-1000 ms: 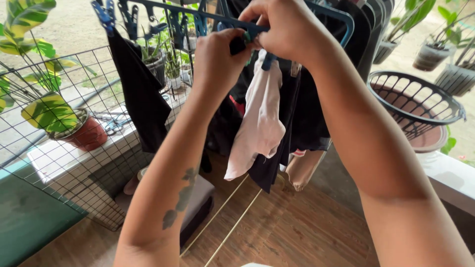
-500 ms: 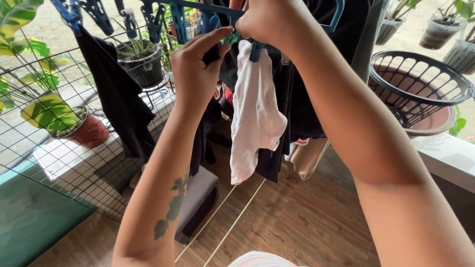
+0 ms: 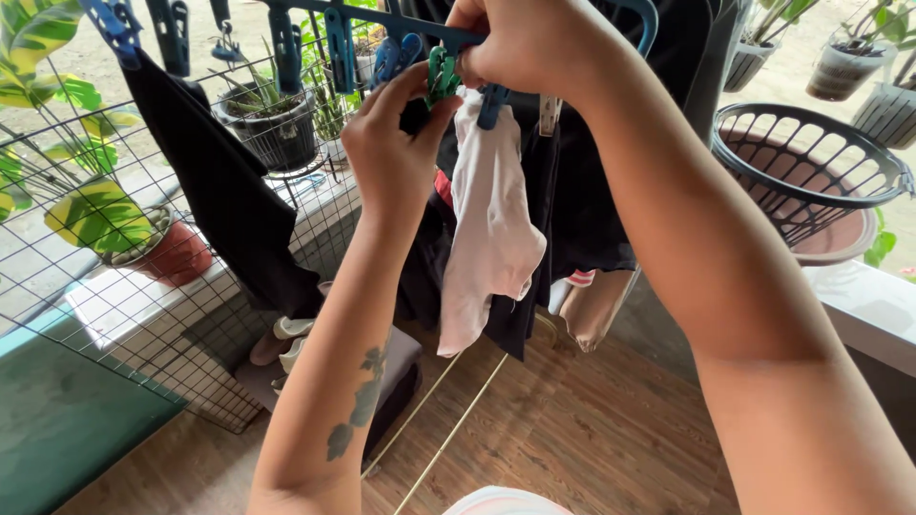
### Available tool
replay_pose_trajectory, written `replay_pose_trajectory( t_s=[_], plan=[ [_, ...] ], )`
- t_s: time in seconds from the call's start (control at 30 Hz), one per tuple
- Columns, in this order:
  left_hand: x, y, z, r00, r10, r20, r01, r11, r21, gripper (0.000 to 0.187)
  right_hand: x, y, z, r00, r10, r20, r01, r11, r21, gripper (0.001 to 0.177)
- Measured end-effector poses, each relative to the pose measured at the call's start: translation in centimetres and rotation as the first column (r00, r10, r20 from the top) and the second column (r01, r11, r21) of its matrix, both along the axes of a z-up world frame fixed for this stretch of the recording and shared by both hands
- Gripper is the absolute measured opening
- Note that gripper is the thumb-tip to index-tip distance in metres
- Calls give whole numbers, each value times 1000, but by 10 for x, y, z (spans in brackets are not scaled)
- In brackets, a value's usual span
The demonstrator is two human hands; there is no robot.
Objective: Hanging various small laundry items on a multi-clip drying rack and a garment rack.
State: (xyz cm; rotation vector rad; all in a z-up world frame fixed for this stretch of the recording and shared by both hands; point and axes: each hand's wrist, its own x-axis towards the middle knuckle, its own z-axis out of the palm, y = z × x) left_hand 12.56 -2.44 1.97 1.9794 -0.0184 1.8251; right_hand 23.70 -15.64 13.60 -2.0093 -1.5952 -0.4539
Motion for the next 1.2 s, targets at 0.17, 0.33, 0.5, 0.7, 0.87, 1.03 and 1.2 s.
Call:
replay_pose_trajectory(
  t_s=[0.17,0.33,0.5,0.7,0.87,1.03,1.2],
  plan=[
    [-8,3,7,999,18,-44,-18,1000,8,34,-24,-3,9,988,-135,-72,133,990,-39,20],
    [-15,18,8,1000,-22,19,16,962,271,31,-25,4,14,930,-284,-231,267,958,-102,14],
    [-23,18,3,995,-97,17,94,985,148,32,-39,1,19,944,-237,-228,216,970,-115,6],
    [-27,16,-2,975,-213,59,212,977,24,33,-40,0,14,972,-140,-186,136,990,-36,6],
    [-24,14,0,993,-121,-11,121,992,-36,32,-40,3,9,980,-75,-186,83,996,34,5],
    [-13,17,-5,987,-121,106,98,974,203,28,-20,15,-5,974,-120,193,87,981,175,10],
    [-13,4,-1,997,47,54,-57,977,203,29,-20,8,6,994,-108,13,109,994,-8,23]
  ],
)
